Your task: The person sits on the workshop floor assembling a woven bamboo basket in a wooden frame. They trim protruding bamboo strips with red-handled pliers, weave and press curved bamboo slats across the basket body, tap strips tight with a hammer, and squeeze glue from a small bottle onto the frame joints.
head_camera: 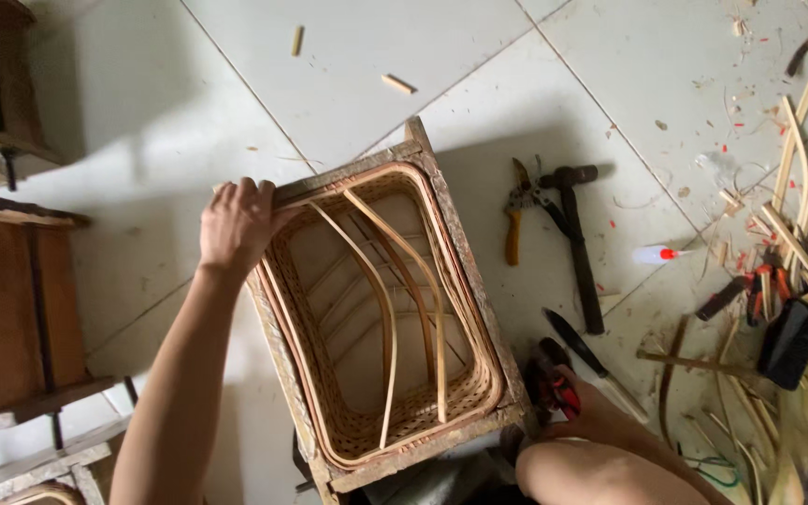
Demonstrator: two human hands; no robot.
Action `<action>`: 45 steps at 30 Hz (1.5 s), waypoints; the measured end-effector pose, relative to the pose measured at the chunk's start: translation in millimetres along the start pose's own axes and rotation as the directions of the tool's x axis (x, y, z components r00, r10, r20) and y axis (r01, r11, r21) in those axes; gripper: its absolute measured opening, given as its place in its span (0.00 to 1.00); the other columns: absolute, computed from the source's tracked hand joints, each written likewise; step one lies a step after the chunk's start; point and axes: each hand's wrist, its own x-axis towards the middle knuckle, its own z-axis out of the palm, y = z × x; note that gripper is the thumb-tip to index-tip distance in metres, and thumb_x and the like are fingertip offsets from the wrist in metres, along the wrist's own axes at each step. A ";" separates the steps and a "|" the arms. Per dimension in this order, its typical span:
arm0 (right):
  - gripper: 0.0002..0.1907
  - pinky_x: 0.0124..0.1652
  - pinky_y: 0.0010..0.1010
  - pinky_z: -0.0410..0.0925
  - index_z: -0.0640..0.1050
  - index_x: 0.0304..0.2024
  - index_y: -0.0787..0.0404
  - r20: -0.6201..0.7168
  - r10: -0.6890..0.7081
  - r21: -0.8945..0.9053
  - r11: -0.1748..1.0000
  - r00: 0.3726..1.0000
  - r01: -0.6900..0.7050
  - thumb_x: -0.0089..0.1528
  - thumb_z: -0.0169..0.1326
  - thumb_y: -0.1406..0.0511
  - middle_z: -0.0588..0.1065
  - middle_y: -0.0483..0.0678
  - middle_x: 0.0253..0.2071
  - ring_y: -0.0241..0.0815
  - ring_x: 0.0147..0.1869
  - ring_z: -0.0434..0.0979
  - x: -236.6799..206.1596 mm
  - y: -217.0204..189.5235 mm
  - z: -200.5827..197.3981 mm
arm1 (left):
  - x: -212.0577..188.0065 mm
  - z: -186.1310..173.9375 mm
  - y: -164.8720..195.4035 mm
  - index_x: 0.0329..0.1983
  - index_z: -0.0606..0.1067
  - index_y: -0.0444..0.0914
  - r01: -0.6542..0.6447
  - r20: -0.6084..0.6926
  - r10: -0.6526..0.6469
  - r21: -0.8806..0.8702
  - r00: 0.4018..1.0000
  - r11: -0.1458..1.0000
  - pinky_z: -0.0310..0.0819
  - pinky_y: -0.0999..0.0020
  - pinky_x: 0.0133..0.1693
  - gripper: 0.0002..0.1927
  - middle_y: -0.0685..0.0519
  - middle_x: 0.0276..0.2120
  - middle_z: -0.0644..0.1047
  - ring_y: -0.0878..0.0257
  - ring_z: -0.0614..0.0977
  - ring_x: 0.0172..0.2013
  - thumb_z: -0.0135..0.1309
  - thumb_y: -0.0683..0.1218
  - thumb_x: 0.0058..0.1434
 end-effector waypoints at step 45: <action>0.16 0.37 0.40 0.79 0.74 0.44 0.60 0.282 -0.297 0.686 0.727 0.912 0.025 0.62 0.49 0.57 0.80 0.52 0.43 0.43 0.48 0.82 18.1 -331.9 -151.2 | 82.7 8.2 161.1 0.50 0.75 0.44 -0.319 -0.500 0.203 -0.157 0.842 0.935 0.79 0.58 0.47 0.12 0.52 0.45 0.76 0.57 0.77 0.46 0.56 0.46 0.64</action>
